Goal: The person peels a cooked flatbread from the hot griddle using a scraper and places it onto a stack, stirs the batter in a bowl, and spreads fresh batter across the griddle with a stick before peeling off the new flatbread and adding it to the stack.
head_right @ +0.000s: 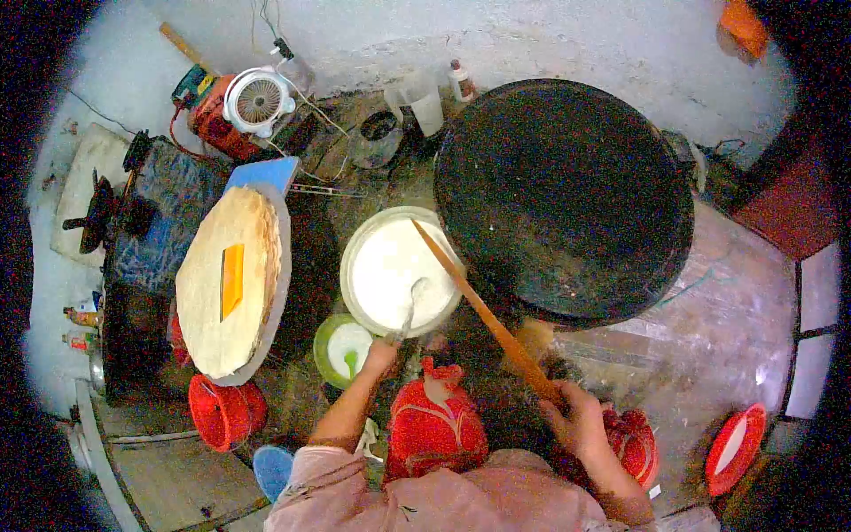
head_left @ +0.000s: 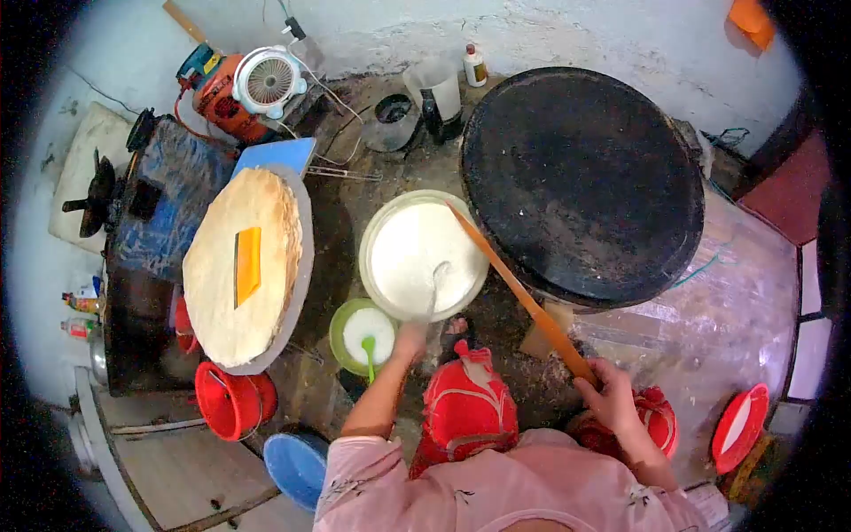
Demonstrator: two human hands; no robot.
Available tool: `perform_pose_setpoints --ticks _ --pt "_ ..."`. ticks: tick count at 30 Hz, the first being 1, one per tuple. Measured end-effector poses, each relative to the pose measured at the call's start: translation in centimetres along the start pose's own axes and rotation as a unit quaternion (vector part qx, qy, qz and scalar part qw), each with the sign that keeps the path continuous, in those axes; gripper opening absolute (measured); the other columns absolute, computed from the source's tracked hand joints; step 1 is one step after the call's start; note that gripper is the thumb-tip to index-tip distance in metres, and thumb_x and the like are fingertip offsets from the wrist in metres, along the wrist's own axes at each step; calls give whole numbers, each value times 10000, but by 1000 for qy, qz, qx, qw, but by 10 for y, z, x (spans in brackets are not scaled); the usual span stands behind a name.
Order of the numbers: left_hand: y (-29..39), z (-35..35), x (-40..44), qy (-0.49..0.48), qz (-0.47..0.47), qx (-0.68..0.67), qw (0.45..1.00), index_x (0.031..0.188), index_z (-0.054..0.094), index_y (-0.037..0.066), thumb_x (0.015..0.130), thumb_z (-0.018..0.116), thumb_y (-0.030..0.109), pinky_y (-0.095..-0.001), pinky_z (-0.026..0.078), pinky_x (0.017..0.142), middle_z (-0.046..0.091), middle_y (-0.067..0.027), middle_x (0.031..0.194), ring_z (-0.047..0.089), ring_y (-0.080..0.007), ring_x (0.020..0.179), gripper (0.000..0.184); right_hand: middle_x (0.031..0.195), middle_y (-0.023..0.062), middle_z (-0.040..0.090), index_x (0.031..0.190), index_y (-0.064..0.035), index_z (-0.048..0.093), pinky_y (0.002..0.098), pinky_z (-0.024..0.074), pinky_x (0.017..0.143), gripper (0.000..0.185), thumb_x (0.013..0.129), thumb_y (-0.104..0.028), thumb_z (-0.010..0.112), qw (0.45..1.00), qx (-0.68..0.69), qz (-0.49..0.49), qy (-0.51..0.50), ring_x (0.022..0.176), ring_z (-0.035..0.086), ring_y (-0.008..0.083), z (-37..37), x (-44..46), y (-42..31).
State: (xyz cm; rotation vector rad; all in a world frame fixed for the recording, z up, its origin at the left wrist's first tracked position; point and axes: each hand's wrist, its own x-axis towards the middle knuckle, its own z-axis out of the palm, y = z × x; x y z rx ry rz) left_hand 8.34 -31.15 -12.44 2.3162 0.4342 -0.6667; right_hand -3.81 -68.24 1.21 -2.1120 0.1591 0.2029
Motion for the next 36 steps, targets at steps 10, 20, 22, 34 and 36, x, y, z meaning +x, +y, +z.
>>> perform_pose_setpoints --ticks 10,20,22,34,36 --pt "10 -57 -35 -91 -154 -542 821 876 534 20 857 456 129 -238 245 321 428 -46 554 343 -118 388 136 858 159 636 1115 -74 568 358 493 682 355 775 -151 640 996 -92 -18 14 773 631 305 9 4 -16" --pt "-19 -69 -55 -24 -125 -556 821 951 539 20 892 445 142 -251 281 314 476 -59 565 375 -126 374 165 912 168 635 1167 -167 568 364 497 699 394 778 -186 623 994 -92 -13 -61 796 627 318 33 14 -7" --pt "-24 -68 -53 -28 -111 -558 822 991 531 8 892 440 133 -252 283 316 479 -65 568 381 -126 377 184 932 168 634 1156 -175 578 373 497 714 387 777 -245 621 976 -149 93 -128 808 624 322 31 20 -27" --pt "-21 -51 -22 287 159 -98 940 851 591 -7 884 436 221 -441 427 568 585 -235 734 547 -413 642 278 902 176 632 1176 -222 560 399 494 714 397 785 -278 598 985 -157 20 -68 800 615 340 48 21 1" --pt "-21 -53 -25 240 76 -102 962 867 579 -14 869 433 244 -472 415 721 559 -268 857 500 -466 845 297 869 181 633 1179 -239 558 409 495 696 395 787 -280 592 979 -188 22 -74 773 615 342 56 27 -10"
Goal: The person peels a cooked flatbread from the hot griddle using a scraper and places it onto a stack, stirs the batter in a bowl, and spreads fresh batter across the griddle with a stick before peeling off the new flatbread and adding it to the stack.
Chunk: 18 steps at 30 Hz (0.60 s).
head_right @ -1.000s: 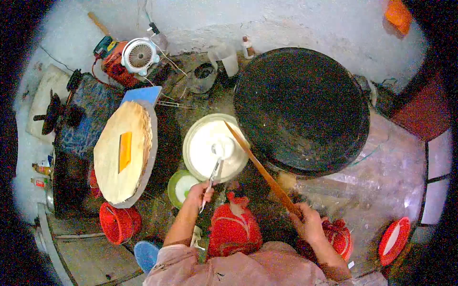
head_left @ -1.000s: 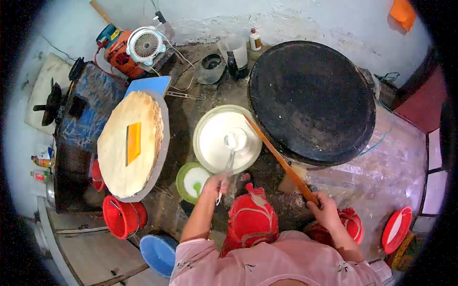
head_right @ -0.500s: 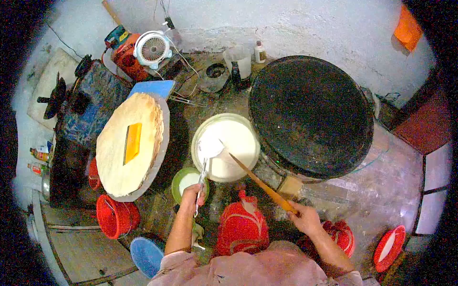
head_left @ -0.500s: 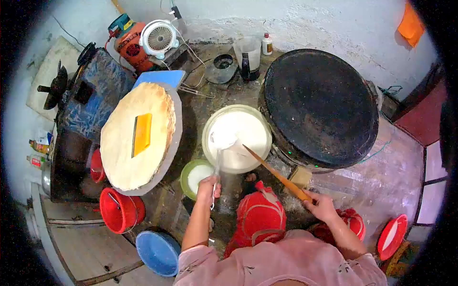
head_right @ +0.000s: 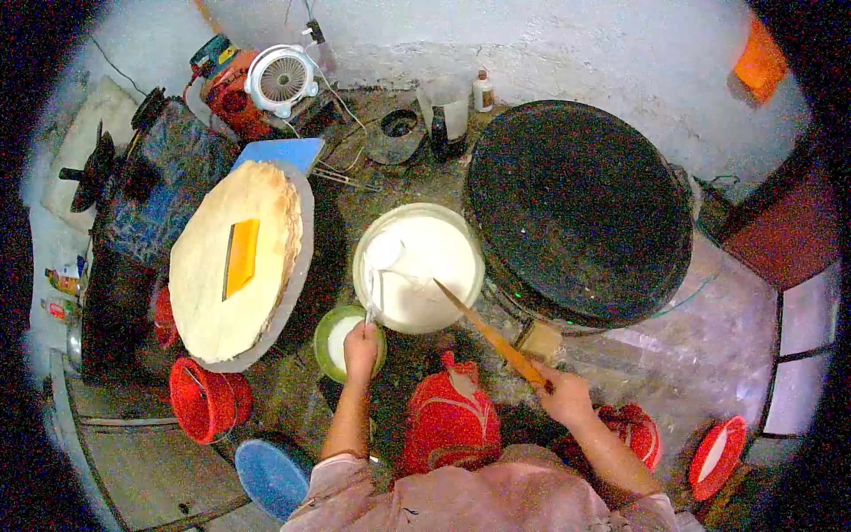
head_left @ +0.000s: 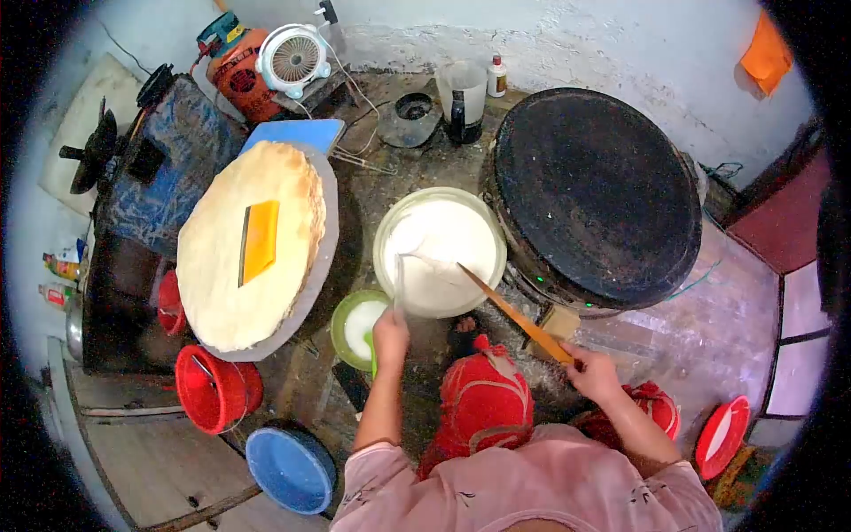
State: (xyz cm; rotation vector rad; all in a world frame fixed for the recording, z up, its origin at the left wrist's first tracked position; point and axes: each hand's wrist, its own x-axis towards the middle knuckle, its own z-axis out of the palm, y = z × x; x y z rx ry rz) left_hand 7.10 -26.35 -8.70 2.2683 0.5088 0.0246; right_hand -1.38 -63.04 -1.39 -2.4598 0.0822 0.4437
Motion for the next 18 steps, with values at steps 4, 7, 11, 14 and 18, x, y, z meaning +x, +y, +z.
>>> perform_pose_setpoints --ticks 4,7,11,14,18 --pt "-10 -3 -2 11 -37 -4 999 869 583 -7 864 444 255 -465 425 693 565 -265 831 524 -452 802 296 798 178 630 1172 -258 563 429 495 658 396 778 -287 595 997 -60 13 -37 715 609 351 6 18 -27" --pt "-23 0 -5 15 -26 -24 999 891 588 6 858 466 224 -425 442 660 558 -265 813 537 -442 777 252 807 176 632 1166 -252 568 428 496 663 397 773 -293 602 996 -74 28 -51 720 609 353 20 29 -23" --pt "-45 12 -5 11 -61 -103 993 887 587 -4 851 479 205 -413 444 640 554 -268 803 539 -441 764 239 836 179 634 1157 -236 575 415 499 685 390 773 -299 606 1000 -2 5 -26 741 612 352 39 42 -9" --pt "-40 10 -8 32 7 -97 995 875 584 -17 848 484 194 -412 442 622 555 -269 775 544 -438 735 234 853 173 634 1148 -229 581 408 497 704 380 777 -308 604 999 34 14 -27 764 611 350 52 53 -3" --pt "-55 22 -5 44 -13 -86 995 862 584 -26 846 485 186 -409 434 585 560 -238 688 558 -392 646 235 864 166 637 1141 -238 589 400 497 696 371 782 -328 605 1000 11 5 -9 775 612 342 62 65 -10"
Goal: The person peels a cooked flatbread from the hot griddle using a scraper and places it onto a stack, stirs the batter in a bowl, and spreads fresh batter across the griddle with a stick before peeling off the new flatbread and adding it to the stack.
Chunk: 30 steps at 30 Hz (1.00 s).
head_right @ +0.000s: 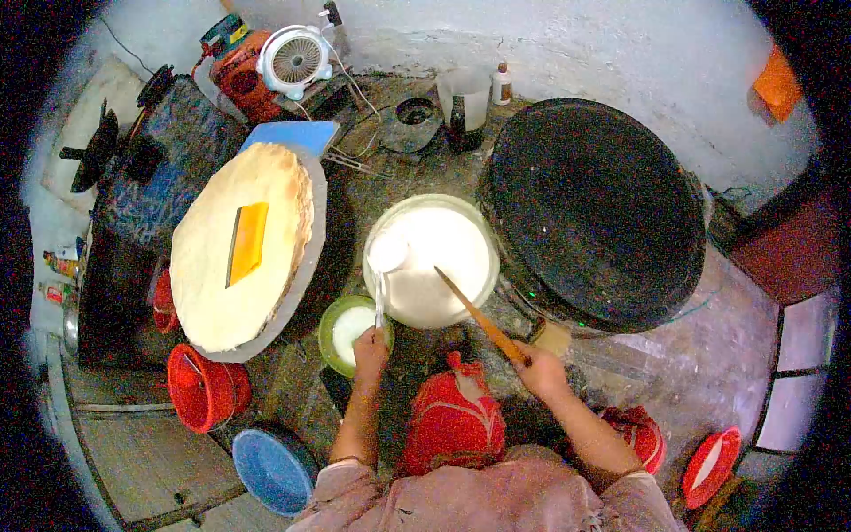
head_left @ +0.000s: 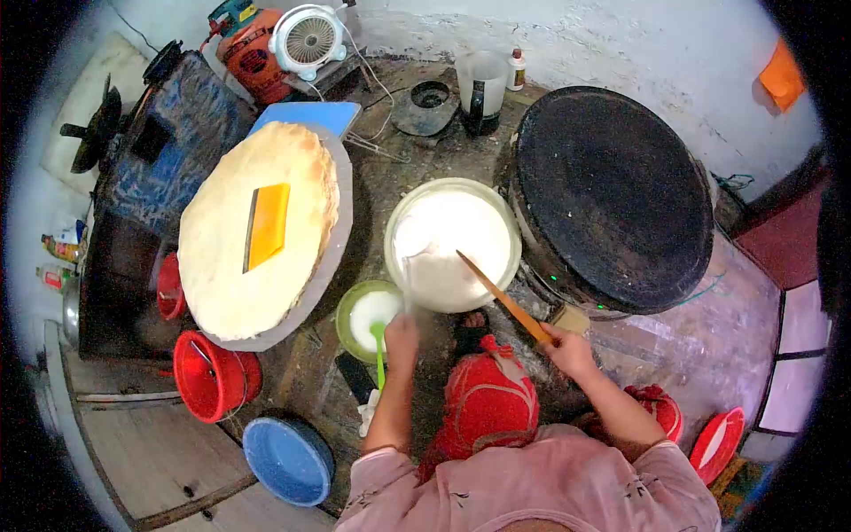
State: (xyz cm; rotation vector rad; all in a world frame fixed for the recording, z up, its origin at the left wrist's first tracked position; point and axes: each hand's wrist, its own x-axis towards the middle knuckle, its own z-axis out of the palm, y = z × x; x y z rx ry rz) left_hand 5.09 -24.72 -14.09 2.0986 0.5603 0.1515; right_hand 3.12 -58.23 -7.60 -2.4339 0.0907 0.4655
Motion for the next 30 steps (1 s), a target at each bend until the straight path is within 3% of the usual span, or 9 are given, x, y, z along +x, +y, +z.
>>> perform_pose_setpoints --ticks 3,7,9,12,15,17,26,28,30 --pt "4 0 -3 -27 -75 -11 997 850 579 -34 857 477 194 -394 426 549 552 -197 616 554 -310 572 250 866 155 642 1146 -250 585 395 497 685 374 783 -338 611 999 -34 14 9 774 613 332 5 12 -8" --pt "30 -8 -11 -46 -156 -81 983 813 570 -37 875 469 231 -363 418 510 536 -134 569 522 -199 521 293 917 132 655 1159 -123 575 317 483 726 386 785 -190 641 999 14 32 -1 796 634 208 4 19 -18" --pt "34 -12 -14 -48 -141 -67 987 808 570 -35 874 472 241 -366 421 515 543 -135 579 531 -207 526 301 910 125 659 1157 -108 575 313 482 722 386 785 -184 645 998 54 37 2 783 629 179 8 19 -12" --pt "2 1 -10 -51 -134 -68 987 810 572 -38 874 473 251 -377 426 534 559 -143 599 549 -234 542 312 909 147 643 1146 -232 588 382 493 718 380 776 -309 631 989 84 -58 107 822 616 313 12 17 4" --pt "-13 9 -12 -48 -157 -83 983 819 572 -46 876 470 253 -393 430 558 570 -156 616 562 -270 562 321 890 152 645 1137 -212 595 384 494 731 377 771 -293 636 996 57 -19 69 806 618 322 -12 2 -15" --pt "-13 10 -12 -47 -167 -86 981 822 572 -48 876 468 255 -401 430 568 574 -162 621 567 -287 572 326 824 133 656 1147 -136 589 323 479 652 389 768 -197 655 1000 -18 -8 9 685 623 212 -18 -2 -16" --pt "-13 7 -18 -94 -204 -102 969 816 562 -47 875 460 244 -418 428 608 569 -195 655 560 -325 609 314 839 140 653 1138 -154 595 348 489 666 386 769 -254 649 997 -60 50 -12 746 639 256 2 23 -22" --pt "-57 25 -15 -59 -72 -57 994 890 562 42 918 453 237 -287 339 331 497 -39 554 431 -125 373 225 833 135 654 1137 -153 595 342 487 658 386 767 -247 653 997 -54 57 -6 728 635 244 0 28 -38" --pt "-70 29 -16 -56 -66 -34 996 900 565 38 916 458 247 -282 351 339 504 -38 557 444 -127 378 236 826 130 655 1137 -152 596 336 485 650 387 765 -239 658 997 -49 64 0 710 632 232 7 35 -34"
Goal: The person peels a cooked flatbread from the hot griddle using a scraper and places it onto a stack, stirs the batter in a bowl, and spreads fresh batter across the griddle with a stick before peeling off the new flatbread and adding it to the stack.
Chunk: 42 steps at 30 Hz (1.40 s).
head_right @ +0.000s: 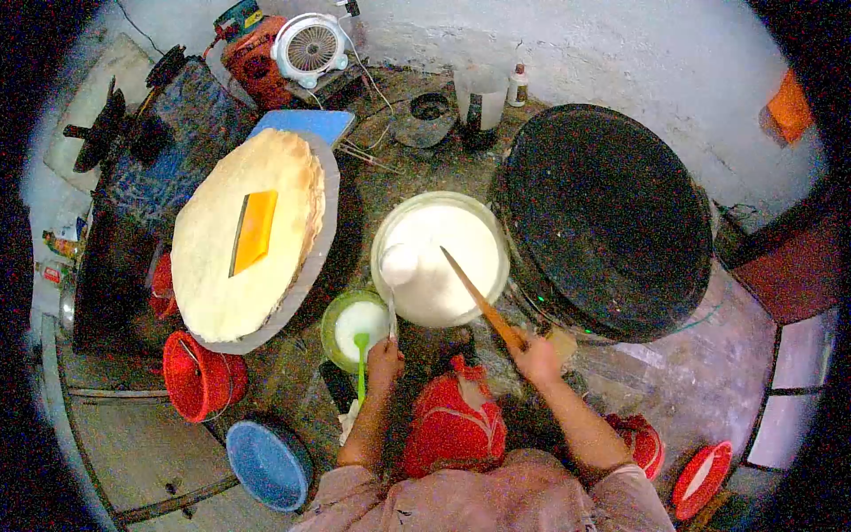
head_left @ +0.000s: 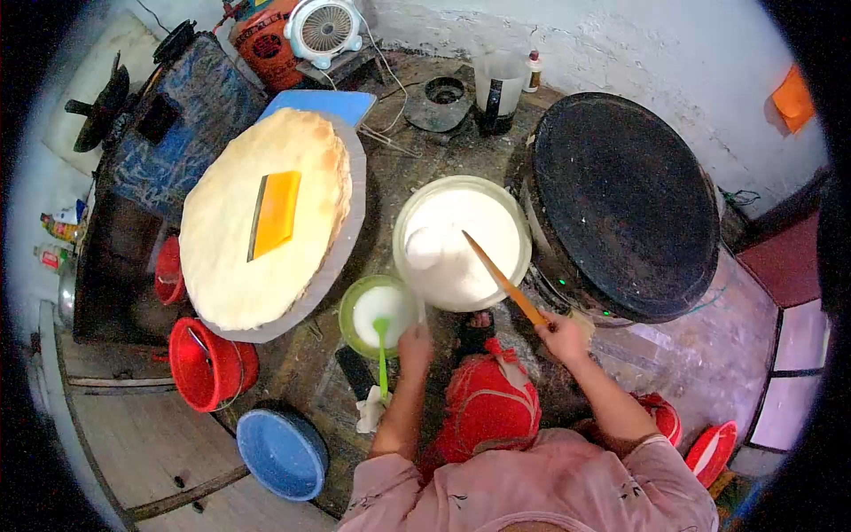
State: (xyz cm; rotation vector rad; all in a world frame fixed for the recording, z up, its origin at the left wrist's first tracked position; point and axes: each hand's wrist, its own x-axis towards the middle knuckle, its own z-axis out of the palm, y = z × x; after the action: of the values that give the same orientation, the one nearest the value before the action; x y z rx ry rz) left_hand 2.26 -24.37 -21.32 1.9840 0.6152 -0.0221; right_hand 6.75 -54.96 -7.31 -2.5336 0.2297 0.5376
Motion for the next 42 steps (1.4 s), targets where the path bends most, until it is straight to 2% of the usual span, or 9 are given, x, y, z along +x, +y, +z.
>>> perform_pose_setpoints --ticks 6,8,12,14,21,23,29,38,42 --pt "63 -13 -23 -17 -89 -60 994 829 574 38 910 472 276 -288 362 361 527 -37 572 454 -130 390 271 839 166 639 1111 -182 607 398 494 679 367 782 -344 605 995 91 -27 7 759 619 328 13 25 -4" --pt "81 -17 -28 -23 -147 -61 987 845 579 -21 869 485 215 -365 420 573 546 -132 616 532 -223 571 255 825 166 640 1112 -175 609 385 495 666 356 782 -306 618 992 99 -52 54 735 627 313 15 29 -6" --pt "52 -6 -22 -38 -104 -22 994 870 587 -19 872 483 211 -358 422 586 534 -120 614 517 -210 572 253 791 155 644 1110 -166 611 373 493 633 348 779 -271 631 981 161 -74 83 687 631 280 19 34 -1" --pt "35 2 -20 -8 -33 -31 999 774 557 47 905 488 257 -291 382 418 537 -33 579 472 -124 444 257 766 90 650 1163 -129 577 290 464 608 394 777 -156 649 980 177 -57 65 595 557 151 -1 25 -13" --pt "64 -5 -27 -31 -107 -71 991 761 546 40 905 481 240 -291 379 428 528 -41 571 470 -125 448 255 825 156 636 1129 -190 598 369 492 651 408 729 -228 671 992 -65 -90 68 726 628 294 -17 4 1" --pt "74 -11 -27 -56 -144 -39 987 883 587 -39 884 471 241 -396 420 602 554 -159 658 547 -289 625 303 833 149 638 1125 -200 601 370 494 656 404 729 -229 670 990 -87 -92 65 736 627 298 -17 3 -1" --pt "59 -3 -10 -3 -32 73 997 898 590 -49 880 455 239 -463 416 686 582 -258 804 546 -423 756 318 870 115 650 1122 -231 603 360 494 697 388 739 -234 666 992 -122 -9 19 789 626 278 -29 1 -33" --pt "4 24 -21 -68 -102 72 990 859 581 -32 860 467 254 -461 417 662 572 -251 777 539 -426 737 308 859 131 646 1135 -281 588 407 495 690 372 765 -300 623 995 12 -88 41 764 618 313 2 38 -10" --pt "49 11 -37 -66 -85 61 992 842 572 -31 861 458 237 -449 413 652 572 -244 765 550 -411 730 292 955 119 647 1123 -129 600 320 484 742 390 741 -176 664 996 43 -70 -19 827 630 237 -14 36 -34"
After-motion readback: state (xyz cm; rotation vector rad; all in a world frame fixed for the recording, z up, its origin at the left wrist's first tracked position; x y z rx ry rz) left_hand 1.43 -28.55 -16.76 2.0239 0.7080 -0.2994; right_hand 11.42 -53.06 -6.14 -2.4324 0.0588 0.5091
